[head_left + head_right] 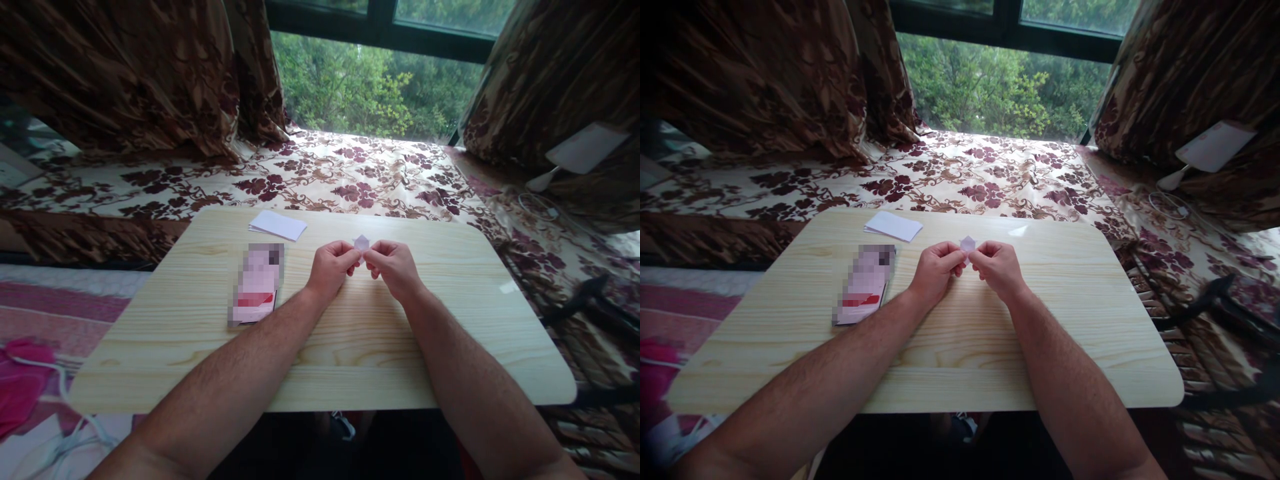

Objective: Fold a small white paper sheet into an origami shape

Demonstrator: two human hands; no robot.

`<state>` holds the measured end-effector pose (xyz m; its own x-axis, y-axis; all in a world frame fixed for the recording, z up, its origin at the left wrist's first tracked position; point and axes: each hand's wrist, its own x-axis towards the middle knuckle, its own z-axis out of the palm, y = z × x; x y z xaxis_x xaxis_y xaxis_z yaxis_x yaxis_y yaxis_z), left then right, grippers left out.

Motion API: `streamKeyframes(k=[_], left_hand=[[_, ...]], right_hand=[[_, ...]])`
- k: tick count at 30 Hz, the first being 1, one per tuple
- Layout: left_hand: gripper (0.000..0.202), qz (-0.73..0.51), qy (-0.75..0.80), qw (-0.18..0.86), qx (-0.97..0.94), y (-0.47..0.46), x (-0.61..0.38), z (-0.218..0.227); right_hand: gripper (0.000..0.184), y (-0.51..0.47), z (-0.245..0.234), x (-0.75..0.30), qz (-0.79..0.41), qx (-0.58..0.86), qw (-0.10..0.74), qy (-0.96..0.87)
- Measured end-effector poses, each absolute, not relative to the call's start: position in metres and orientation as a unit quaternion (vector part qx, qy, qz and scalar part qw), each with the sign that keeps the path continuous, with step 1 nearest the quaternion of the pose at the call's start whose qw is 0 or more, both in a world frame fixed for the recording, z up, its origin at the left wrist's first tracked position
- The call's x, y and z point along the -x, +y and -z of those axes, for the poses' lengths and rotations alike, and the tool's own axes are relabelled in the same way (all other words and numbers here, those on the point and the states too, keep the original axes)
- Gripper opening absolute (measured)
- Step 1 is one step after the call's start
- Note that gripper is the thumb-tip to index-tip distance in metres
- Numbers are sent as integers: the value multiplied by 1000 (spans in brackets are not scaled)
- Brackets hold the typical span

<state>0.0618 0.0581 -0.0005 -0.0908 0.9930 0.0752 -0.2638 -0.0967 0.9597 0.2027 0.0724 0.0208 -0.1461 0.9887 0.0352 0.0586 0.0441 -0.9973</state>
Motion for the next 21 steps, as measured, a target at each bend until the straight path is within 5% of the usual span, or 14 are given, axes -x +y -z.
streamKeyframes(k=[21], left_hand=[[13,-623,422,500,-429,58,-62,0]], right_hand=[[18,74,-21,-204,-507,448,449,-584]])
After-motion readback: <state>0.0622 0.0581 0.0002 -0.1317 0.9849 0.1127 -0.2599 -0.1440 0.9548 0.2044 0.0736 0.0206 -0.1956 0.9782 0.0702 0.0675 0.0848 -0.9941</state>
